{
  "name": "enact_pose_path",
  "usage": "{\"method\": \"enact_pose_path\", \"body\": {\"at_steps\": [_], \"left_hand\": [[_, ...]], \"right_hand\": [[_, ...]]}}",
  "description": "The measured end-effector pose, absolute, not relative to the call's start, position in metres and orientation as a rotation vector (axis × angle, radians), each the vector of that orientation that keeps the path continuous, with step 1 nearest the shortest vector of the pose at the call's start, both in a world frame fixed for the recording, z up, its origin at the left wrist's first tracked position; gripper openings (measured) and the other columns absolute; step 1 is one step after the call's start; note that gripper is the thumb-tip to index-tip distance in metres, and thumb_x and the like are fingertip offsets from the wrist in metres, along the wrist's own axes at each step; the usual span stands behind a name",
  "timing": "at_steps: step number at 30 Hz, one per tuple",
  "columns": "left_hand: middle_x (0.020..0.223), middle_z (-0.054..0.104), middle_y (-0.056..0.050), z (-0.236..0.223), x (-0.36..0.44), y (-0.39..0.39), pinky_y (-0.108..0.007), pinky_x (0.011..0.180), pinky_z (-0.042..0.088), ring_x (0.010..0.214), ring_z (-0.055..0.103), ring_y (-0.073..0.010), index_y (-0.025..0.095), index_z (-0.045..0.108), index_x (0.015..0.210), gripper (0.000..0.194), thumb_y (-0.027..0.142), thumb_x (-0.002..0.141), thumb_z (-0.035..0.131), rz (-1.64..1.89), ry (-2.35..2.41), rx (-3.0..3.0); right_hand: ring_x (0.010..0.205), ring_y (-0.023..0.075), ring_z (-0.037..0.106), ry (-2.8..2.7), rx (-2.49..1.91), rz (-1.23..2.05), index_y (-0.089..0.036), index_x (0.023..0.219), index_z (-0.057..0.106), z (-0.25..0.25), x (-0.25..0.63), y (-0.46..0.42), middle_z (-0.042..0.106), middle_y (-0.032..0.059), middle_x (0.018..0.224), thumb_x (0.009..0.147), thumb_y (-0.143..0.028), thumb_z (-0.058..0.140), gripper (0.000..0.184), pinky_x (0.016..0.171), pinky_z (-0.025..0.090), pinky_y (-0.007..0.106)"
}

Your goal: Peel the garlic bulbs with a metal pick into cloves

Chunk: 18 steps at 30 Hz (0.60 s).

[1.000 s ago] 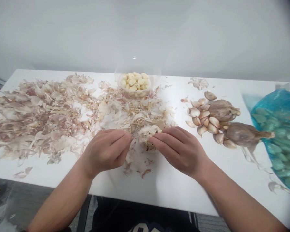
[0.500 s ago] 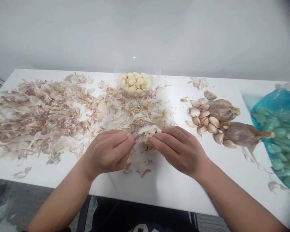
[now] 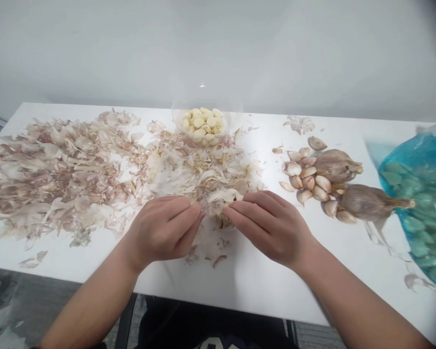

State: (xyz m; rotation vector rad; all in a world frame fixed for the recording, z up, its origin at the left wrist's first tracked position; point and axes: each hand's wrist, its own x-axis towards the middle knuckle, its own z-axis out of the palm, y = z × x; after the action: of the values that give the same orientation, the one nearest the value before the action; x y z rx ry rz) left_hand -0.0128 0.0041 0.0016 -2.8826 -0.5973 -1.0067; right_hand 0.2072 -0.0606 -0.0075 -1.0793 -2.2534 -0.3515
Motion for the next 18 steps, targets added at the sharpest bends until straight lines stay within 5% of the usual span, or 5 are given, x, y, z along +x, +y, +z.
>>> {"method": "enact_pose_path", "body": {"at_steps": [18], "left_hand": [[0.058,0.053,0.001,0.0020,-0.0073,-0.0010,-0.028,0.043,0.035,0.050,0.049,-0.0126,0.016,0.054,0.070,0.019,0.004,0.079,0.065,-1.022,-0.546,-2.918]], "right_hand": [[0.073,0.0143,0.057,-2.254,-1.086,-0.351,-0.012,0.097,0.063,-0.0081,0.2070,-0.0612,0.072,0.0021,0.082,0.088,-0.008,0.057,0.012,0.057,0.042,0.030]]}}
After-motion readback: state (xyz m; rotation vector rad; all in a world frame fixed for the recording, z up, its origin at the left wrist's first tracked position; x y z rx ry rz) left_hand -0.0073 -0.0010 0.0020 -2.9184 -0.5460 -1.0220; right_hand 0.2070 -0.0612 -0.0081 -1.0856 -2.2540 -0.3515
